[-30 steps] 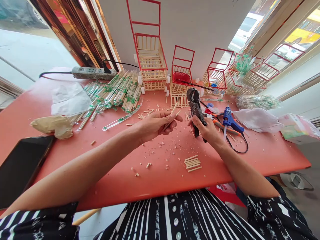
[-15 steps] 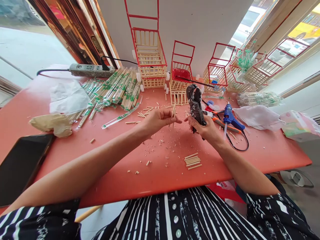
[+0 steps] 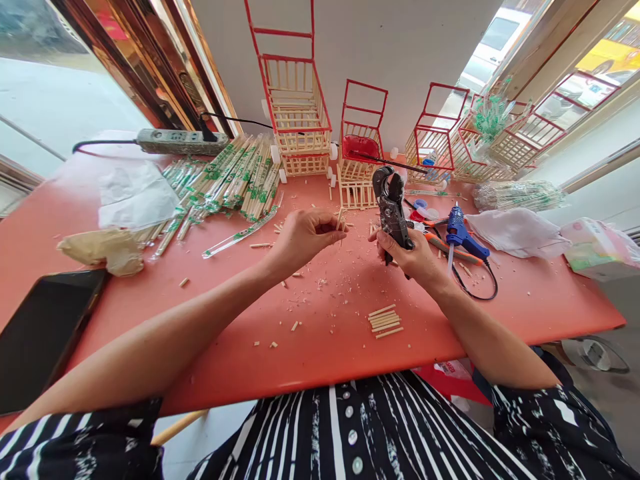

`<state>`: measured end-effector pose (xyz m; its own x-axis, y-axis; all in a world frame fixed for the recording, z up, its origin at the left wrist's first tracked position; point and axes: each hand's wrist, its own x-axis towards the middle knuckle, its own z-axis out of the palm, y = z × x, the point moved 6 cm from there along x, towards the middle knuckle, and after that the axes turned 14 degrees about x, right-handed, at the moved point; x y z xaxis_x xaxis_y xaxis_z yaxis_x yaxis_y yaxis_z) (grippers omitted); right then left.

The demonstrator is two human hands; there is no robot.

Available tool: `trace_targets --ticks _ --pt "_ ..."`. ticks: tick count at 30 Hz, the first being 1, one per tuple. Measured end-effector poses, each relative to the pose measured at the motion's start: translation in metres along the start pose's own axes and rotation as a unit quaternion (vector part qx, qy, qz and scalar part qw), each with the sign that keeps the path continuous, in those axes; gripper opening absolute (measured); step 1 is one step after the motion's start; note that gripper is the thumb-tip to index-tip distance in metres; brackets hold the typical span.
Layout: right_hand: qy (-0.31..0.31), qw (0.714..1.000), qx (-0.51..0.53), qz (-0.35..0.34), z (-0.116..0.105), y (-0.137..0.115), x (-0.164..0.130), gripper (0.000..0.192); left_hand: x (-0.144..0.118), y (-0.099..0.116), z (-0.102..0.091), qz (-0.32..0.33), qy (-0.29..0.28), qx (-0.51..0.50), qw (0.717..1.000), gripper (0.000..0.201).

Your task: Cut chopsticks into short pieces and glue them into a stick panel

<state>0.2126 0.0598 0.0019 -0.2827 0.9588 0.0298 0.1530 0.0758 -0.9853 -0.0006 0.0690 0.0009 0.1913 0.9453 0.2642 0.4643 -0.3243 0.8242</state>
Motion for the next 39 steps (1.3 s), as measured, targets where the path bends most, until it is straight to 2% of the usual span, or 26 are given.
trace_targets --ticks 7,12,15,17,20,24,27,31,34,36,39 --pt "0.003 1.000 0.004 -0.003 0.000 0.000 0.001 0.067 0.000 -0.018 0.015 0.015 -0.032 -0.008 0.999 0.014" --pt "0.005 1.000 0.001 -0.005 0.001 -0.001 0.000 0.066 0.001 -0.017 0.017 0.012 -0.021 0.038 0.999 0.010" --pt "0.011 1.000 -0.008 -0.006 0.003 -0.005 -0.002 0.060 -0.002 -0.015 0.026 -0.050 -0.084 -0.039 0.994 0.009" --pt "0.008 1.000 -0.014 -0.009 0.005 -0.009 -0.003 0.057 -0.008 -0.010 0.037 -0.093 -0.150 -0.116 0.977 0.007" --pt "-0.013 1.000 -0.015 -0.018 0.011 -0.015 -0.005 0.054 -0.019 0.000 0.051 -0.120 -0.224 -0.188 0.949 0.010" --pt "-0.054 0.998 -0.011 -0.033 0.021 -0.019 -0.009 0.050 -0.028 0.010 0.060 -0.126 -0.277 -0.193 0.933 0.019" --pt "-0.068 0.998 0.011 -0.008 0.027 -0.014 -0.011 0.049 -0.032 0.015 0.061 -0.123 -0.298 -0.175 0.930 0.024" --pt "-0.019 0.999 0.035 0.016 0.022 -0.005 -0.011 0.051 -0.033 0.019 0.059 -0.109 -0.316 -0.183 0.925 0.029" --pt "0.035 0.995 0.089 0.023 0.012 0.001 -0.008 0.050 -0.032 0.020 0.057 -0.060 -0.323 -0.149 0.933 0.026" --pt "0.058 0.988 0.143 0.030 0.006 0.003 -0.004 0.052 -0.030 0.020 0.054 -0.008 -0.296 -0.101 0.950 0.022" --pt "0.076 0.975 0.204 0.052 0.001 0.005 0.000 0.058 -0.030 0.023 0.050 0.070 -0.211 -0.038 0.974 0.013"
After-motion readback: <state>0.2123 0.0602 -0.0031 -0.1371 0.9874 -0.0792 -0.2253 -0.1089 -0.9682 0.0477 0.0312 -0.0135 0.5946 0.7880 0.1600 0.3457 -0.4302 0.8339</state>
